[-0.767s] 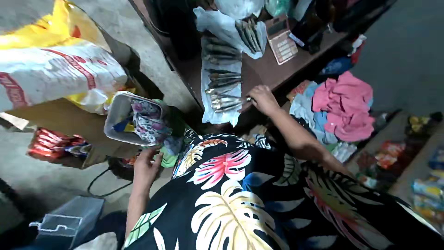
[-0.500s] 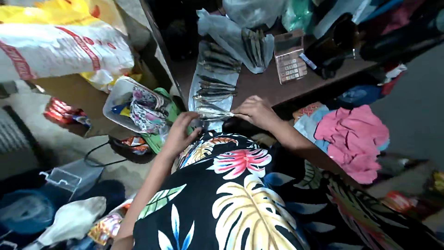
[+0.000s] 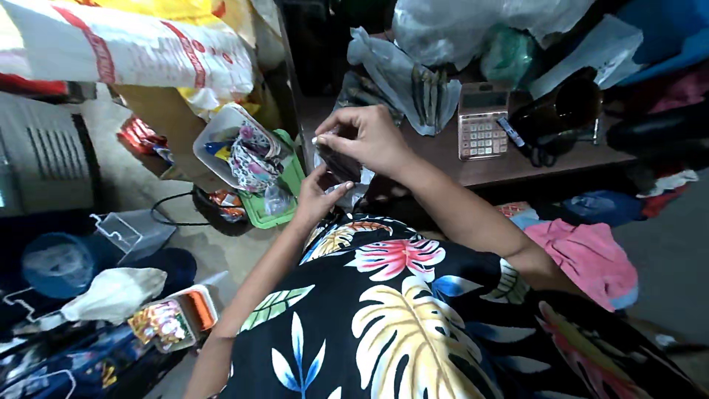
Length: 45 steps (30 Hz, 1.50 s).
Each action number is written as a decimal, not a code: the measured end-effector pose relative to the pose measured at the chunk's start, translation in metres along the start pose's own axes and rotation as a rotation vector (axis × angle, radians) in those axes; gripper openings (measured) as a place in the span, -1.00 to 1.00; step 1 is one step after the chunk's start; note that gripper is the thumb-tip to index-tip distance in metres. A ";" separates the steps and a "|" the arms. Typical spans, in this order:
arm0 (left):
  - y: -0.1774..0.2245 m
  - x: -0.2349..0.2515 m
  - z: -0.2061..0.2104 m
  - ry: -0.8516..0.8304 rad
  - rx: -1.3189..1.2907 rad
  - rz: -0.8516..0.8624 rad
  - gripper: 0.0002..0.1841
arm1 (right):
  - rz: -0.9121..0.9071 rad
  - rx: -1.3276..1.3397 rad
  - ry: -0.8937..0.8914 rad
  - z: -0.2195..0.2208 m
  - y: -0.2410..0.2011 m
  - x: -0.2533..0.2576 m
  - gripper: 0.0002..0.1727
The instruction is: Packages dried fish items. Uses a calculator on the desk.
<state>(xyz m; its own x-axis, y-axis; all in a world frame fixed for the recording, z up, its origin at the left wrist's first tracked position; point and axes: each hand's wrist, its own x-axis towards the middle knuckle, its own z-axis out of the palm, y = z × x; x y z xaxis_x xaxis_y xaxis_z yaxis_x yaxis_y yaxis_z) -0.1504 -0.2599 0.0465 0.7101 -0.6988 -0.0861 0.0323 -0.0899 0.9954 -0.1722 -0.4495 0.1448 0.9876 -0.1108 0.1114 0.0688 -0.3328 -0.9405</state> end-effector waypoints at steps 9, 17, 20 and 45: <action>0.004 -0.009 -0.017 -0.021 -0.098 -0.107 -0.72 | 0.297 0.105 -0.106 0.007 0.034 -0.009 -0.44; 0.002 -0.020 -0.049 -0.051 -0.246 -0.176 -0.64 | 0.549 0.271 -0.244 0.053 0.037 -0.040 -0.45; 0.006 -0.023 -0.058 -0.068 -0.293 -0.207 -0.63 | 0.583 0.391 -0.146 0.070 0.030 -0.045 -0.51; -0.017 -0.031 -0.050 -0.045 -0.403 -0.253 -0.75 | 0.566 0.136 -0.060 0.088 0.045 -0.042 -0.32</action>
<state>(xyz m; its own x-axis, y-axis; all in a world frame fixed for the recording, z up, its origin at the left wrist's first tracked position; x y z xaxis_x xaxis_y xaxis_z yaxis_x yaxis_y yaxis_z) -0.1374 -0.2014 0.0341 0.6143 -0.7209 -0.3207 0.4764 0.0149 0.8791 -0.1983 -0.3775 0.0693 0.8818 -0.1820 -0.4351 -0.4584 -0.1133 -0.8815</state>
